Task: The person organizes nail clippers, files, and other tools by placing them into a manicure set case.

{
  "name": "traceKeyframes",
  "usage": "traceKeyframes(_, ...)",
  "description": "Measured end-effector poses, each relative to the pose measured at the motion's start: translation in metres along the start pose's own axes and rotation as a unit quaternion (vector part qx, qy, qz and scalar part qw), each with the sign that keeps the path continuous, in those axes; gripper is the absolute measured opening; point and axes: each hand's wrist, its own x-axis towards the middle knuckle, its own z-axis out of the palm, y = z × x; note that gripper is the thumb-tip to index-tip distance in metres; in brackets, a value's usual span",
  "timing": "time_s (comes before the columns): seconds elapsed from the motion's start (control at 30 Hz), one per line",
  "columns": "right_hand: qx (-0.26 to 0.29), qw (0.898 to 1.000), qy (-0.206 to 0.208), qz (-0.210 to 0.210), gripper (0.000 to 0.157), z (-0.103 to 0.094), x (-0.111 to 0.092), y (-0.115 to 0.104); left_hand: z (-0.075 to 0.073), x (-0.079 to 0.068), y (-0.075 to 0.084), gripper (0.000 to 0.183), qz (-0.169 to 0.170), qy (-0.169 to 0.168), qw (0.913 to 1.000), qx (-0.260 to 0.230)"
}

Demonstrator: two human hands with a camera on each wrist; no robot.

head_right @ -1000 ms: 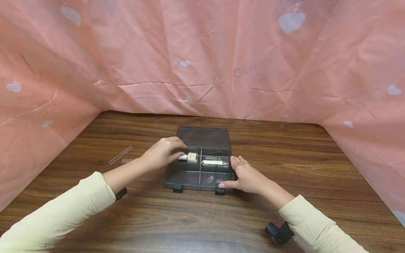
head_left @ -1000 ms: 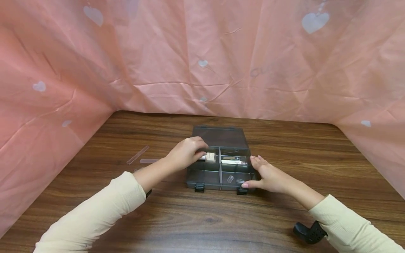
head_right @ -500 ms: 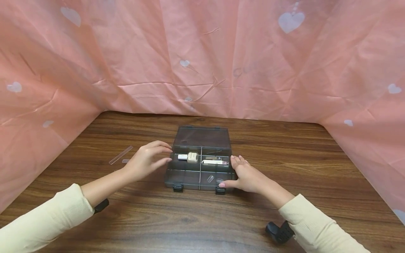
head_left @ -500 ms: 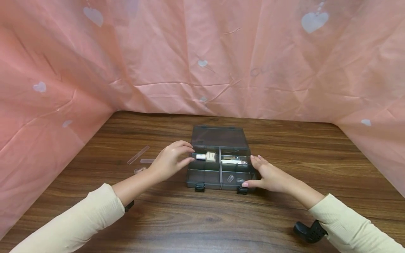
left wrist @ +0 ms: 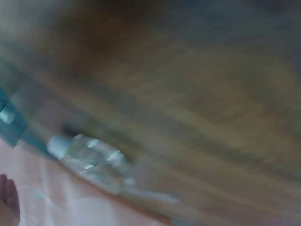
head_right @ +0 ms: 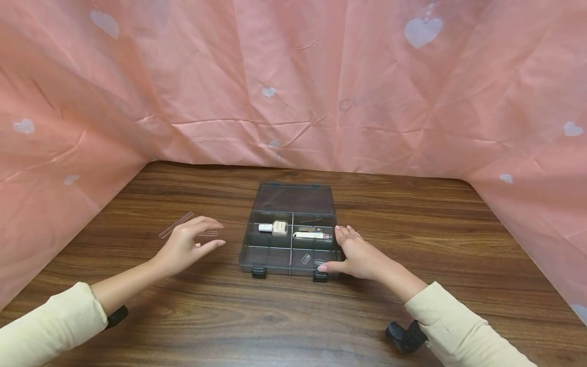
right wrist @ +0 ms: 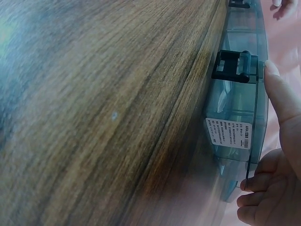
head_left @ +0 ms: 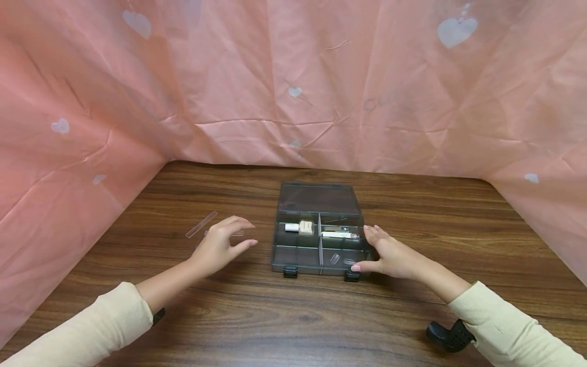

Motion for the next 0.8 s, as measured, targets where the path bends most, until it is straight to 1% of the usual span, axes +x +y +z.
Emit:
traceKeyframes(0.1, 0.000, 1.000, 0.000, 0.001, 0.104, 0.000, 0.001, 0.000, -0.001, -0.010, -0.006, 0.029, -0.002, 0.024, 0.9997, -0.010)
traceKeyframes(0.17, 0.000, 1.000, -0.001, 0.002, 0.103, 0.000, 0.001, -0.001, -0.002, -0.016, -0.011, 0.029, -0.008, 0.034, 0.9992, -0.019)
traceKeyframes(0.23, -0.001, 1.000, -0.001, 0.000, 0.103, 0.000, 0.001, -0.001, -0.003, -0.022, -0.016, 0.030, -0.011, 0.043, 0.9989, -0.010)
traceKeyframes(0.4, -0.003, 1.000, -0.002, -0.002, 0.103, -0.001, 0.001, -0.002, -0.010, -0.034, -0.029, 0.033, -0.018, 0.053, 0.9984, 0.000)
traceKeyframes(0.53, 0.000, 1.000, -0.003, 0.000, 0.103, -0.001, 0.001, -0.002, -0.016, -0.043, -0.038, 0.034, -0.043, 0.045, 0.9981, 0.005)
traceKeyframes(0.63, 0.002, 1.000, -0.004, 0.001, 0.103, -0.001, 0.001, -0.002, -0.020, -0.049, -0.044, 0.035, -0.059, 0.037, 0.9972, 0.028)
traceKeyframes(0.8, 0.001, 1.000, -0.005, 0.002, 0.103, -0.001, 0.001, -0.001, -0.025, -0.055, -0.051, 0.037, -0.070, 0.028, 0.9959, 0.050)
